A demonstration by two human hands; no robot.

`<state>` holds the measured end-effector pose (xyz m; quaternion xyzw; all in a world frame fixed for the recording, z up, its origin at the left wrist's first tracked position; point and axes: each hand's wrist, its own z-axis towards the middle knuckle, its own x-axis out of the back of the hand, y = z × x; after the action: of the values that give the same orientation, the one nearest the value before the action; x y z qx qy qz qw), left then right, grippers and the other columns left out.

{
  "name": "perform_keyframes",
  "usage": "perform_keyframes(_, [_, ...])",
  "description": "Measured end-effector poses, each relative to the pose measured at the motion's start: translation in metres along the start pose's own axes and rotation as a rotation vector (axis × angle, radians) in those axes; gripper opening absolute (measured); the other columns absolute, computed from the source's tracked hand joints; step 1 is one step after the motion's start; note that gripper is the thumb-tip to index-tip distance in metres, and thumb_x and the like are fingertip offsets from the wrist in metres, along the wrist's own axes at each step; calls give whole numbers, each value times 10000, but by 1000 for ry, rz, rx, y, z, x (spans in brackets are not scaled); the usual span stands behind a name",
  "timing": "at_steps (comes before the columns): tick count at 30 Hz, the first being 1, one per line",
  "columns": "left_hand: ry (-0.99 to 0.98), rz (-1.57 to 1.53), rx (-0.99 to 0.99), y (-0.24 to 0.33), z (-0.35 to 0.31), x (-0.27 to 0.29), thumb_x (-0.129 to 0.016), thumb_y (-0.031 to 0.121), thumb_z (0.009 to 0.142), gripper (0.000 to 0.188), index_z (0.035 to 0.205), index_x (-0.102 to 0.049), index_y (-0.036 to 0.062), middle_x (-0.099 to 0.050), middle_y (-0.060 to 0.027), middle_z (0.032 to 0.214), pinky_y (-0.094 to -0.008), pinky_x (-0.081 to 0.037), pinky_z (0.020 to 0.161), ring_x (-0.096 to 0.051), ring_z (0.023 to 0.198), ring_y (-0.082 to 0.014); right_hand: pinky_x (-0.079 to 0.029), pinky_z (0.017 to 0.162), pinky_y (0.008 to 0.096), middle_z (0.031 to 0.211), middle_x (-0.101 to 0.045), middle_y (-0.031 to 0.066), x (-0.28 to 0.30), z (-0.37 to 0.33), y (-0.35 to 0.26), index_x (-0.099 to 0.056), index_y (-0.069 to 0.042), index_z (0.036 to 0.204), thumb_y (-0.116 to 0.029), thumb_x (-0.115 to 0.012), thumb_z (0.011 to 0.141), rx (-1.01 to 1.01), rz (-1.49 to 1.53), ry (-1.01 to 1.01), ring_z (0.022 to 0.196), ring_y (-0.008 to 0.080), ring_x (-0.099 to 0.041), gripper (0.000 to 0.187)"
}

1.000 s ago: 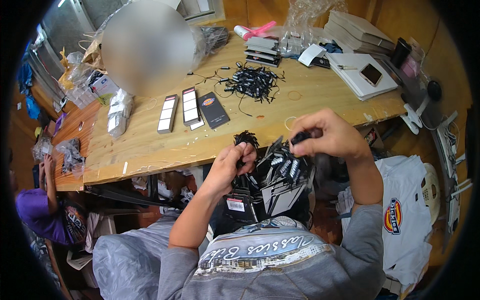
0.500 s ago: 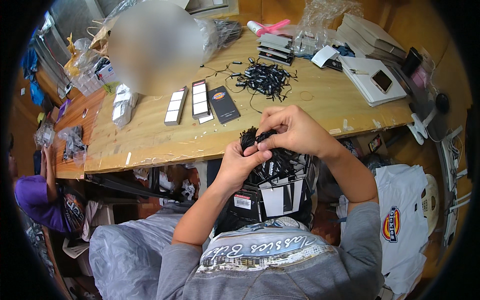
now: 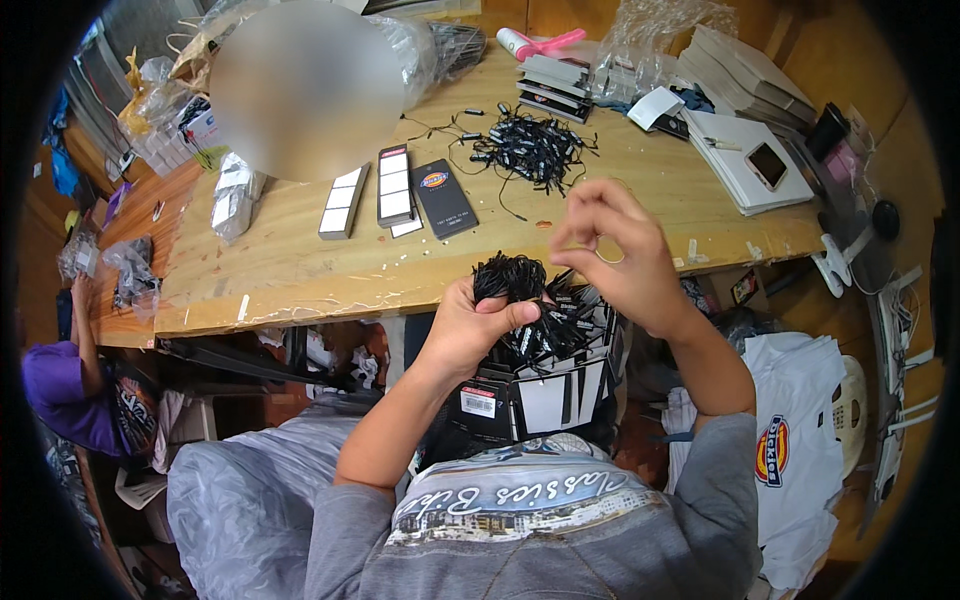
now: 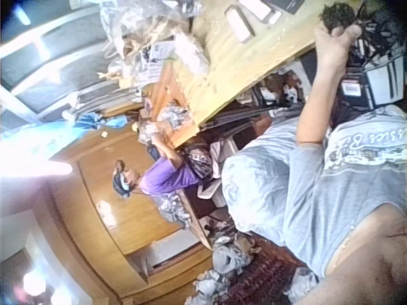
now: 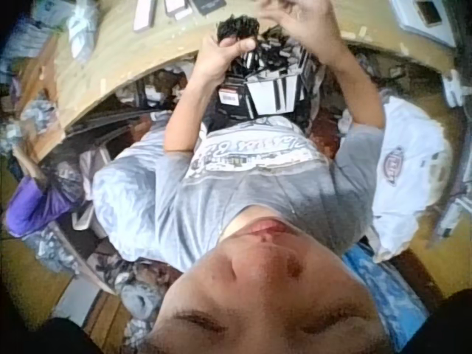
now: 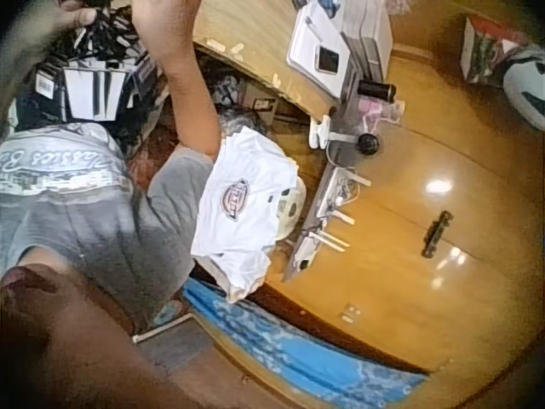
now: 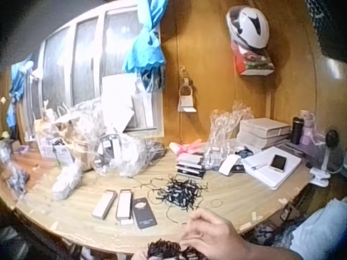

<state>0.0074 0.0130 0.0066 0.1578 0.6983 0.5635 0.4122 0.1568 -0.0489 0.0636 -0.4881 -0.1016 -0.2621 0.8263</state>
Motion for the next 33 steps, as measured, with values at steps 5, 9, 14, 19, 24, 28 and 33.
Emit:
perform_keyframes(5, [7,125,6,-5,1,1,-663,30,653,331,511,-375,108,-366,90,516,-169,-316,463,-336,495,-11,-403,580,291,688,-529,85,11,-7,-8,-546,0,698,0,-607,621,172,-252,-270,662,224,-513,98])
perform_keyframes(9, [19,189,14,-5,1,-3,-666,34,652,383,491,-328,115,-346,92,508,-170,-283,444,-312,494,-8,-401,583,311,685,-528,88,9,-10,-5,-540,-3,695,-51,-597,646,165,-336,-340,665,244,-510,89])
perform_keyframes(14, [-11,335,-10,-6,1,-1,-666,35,652,388,488,-323,108,-327,92,505,-173,-270,438,-288,499,-5,-396,575,315,677,-502,87,6,-13,-5,-517,-13,698,-65,-598,634,220,-471,-370,658,251,-501,115])
perform_keyframes(19, [2,314,-4,-3,1,-3,-670,38,651,358,489,-357,96,-320,95,497,-177,-272,435,-284,494,-4,-412,576,350,666,-480,94,2,-11,-8,-490,-15,684,-104,-554,643,248,-559,-394,636,267,-497,117])
perform_keyframes(24, [-48,301,69,2,1,-2,-674,46,651,331,503,-382,93,-318,100,495,-178,-271,434,-288,488,-4,-379,495,266,656,-457,80,3,-16,-2,-466,-8,704,18,-542,617,138,-346,-299,580,197,-479,118])
perform_keyframes(28, [-67,350,101,5,2,1,-676,48,650,314,528,-390,94,-314,104,502,-175,-271,437,-294,489,-2,-357,472,205,675,-449,29,8,-16,-6,-454,-3,712,42,-498,645,-148,-61,-293,552,80,-439,92])
perform_keyframes(33, [-93,254,95,6,1,0,-679,54,649,291,546,-410,93,-310,105,507,-172,-277,449,-301,493,-1,-349,468,172,742,-451,7,8,-21,7,-447,-1,737,38,-471,692,-421,405,-255,558,26,-414,64])
